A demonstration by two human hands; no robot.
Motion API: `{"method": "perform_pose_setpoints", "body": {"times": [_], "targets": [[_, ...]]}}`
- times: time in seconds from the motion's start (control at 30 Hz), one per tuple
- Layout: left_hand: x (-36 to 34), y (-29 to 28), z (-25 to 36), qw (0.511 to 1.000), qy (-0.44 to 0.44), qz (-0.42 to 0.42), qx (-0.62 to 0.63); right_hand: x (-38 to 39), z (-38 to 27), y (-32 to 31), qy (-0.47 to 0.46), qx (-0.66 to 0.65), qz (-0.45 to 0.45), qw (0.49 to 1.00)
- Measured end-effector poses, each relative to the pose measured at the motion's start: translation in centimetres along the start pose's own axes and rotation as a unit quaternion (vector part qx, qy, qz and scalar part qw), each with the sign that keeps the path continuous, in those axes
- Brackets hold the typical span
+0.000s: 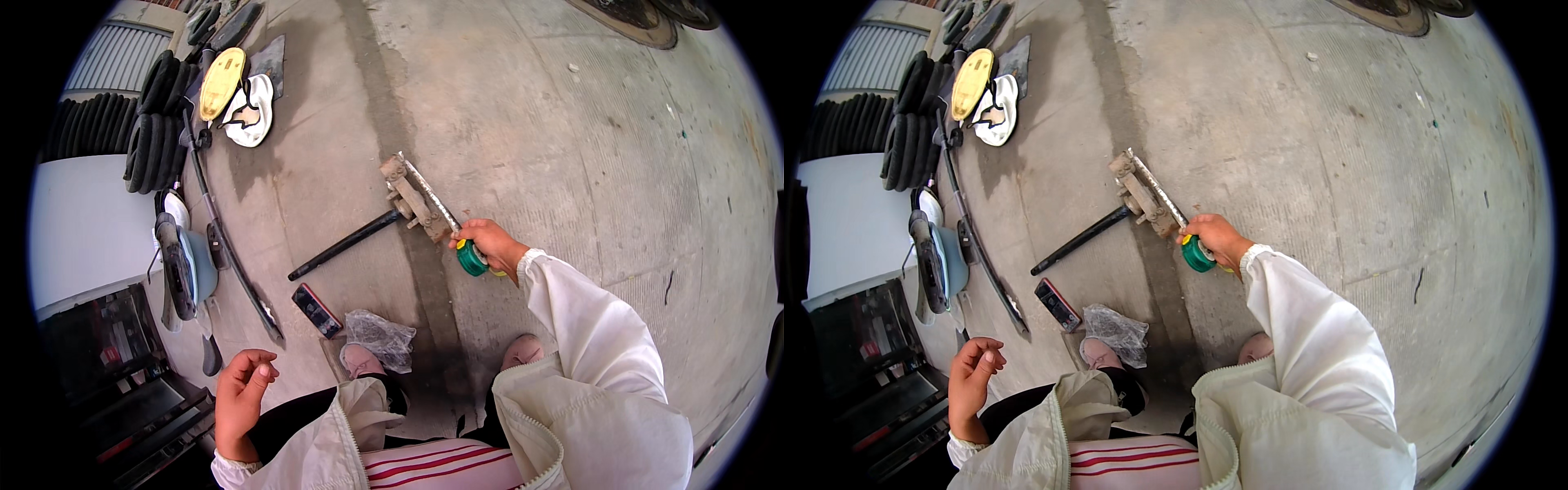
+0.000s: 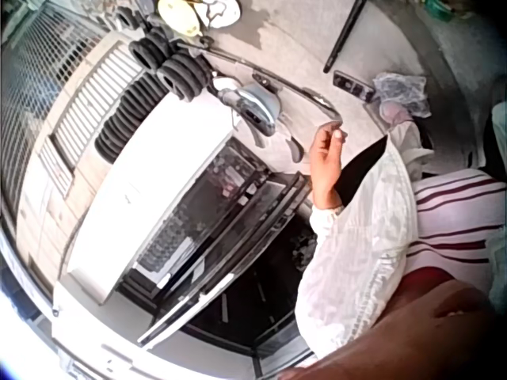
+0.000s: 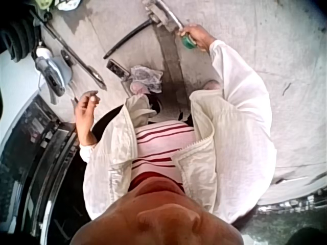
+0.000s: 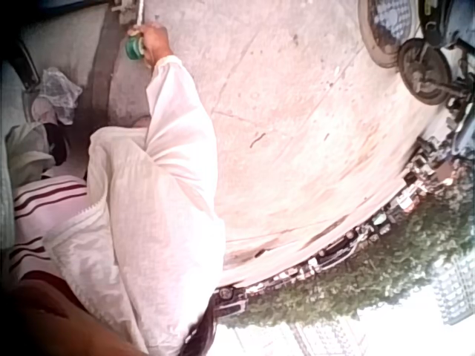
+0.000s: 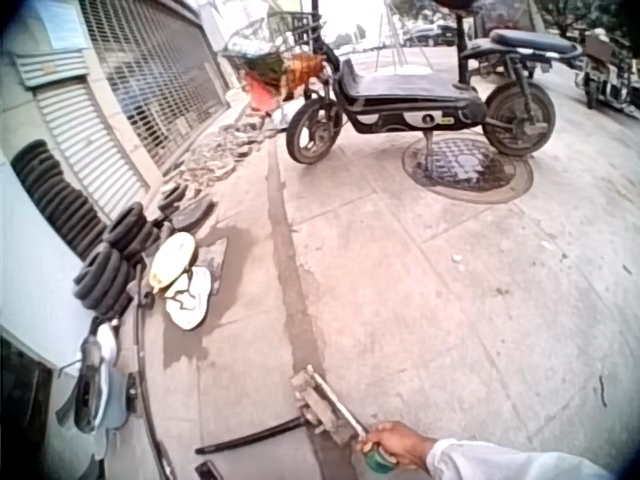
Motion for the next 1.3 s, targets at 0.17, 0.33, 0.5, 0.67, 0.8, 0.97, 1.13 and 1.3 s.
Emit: {"method": "perform_pose_setpoints", "body": {"times": [0.17,0.33,0.5,0.67,0.8,0.97,1.13,1.3], "targets": [[0.8,3.1,2.0,0.973,0.050,-0.155,-0.163,-0.3,0.4,-0.6,0.005,-0.003,-0.009,1.000],[0.9,2.6,2.3,0.976,0.042,-0.131,-0.168,-0.4,0.6,-0.6,0.004,-0.003,-0.004,1.000],[1.0,2.3,2.5,0.975,0.037,-0.130,-0.174,-0.3,0.3,-0.6,0.006,-0.006,-0.008,1.000],[1.2,2.3,2.2,0.975,0.045,-0.130,-0.175,-0.3,0.5,-0.4,0.007,-0.007,-0.006,1.000],[1.3,2.3,2.0,0.975,0.043,-0.130,-0.174,-0.4,0.5,-0.5,0.008,-0.009,-0.009,1.000],[1.3,2.1,2.1,0.975,0.050,-0.125,-0.175,-0.2,0.4,-0.5,0.008,0.000,-0.002,1.000],[1.4,2.2,2.0,0.975,0.049,-0.127,-0.174,-0.2,0.2,-0.3,0.002,0.008,-0.008,1.000],[1.5,2.3,2.3,0.975,0.049,-0.127,-0.174,-0.2,0.3,-0.5,0.008,0.001,-0.009,1.000]]}}
Point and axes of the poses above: each hand's wrist, its own x-axis away from the middle knuckle, its own y-axis out of the palm, z = x × y, the point moved 9 cm from there along -x, towards the middle knuckle, and after that the axes turned 14 degrees about -x, right-handed, at the moved point
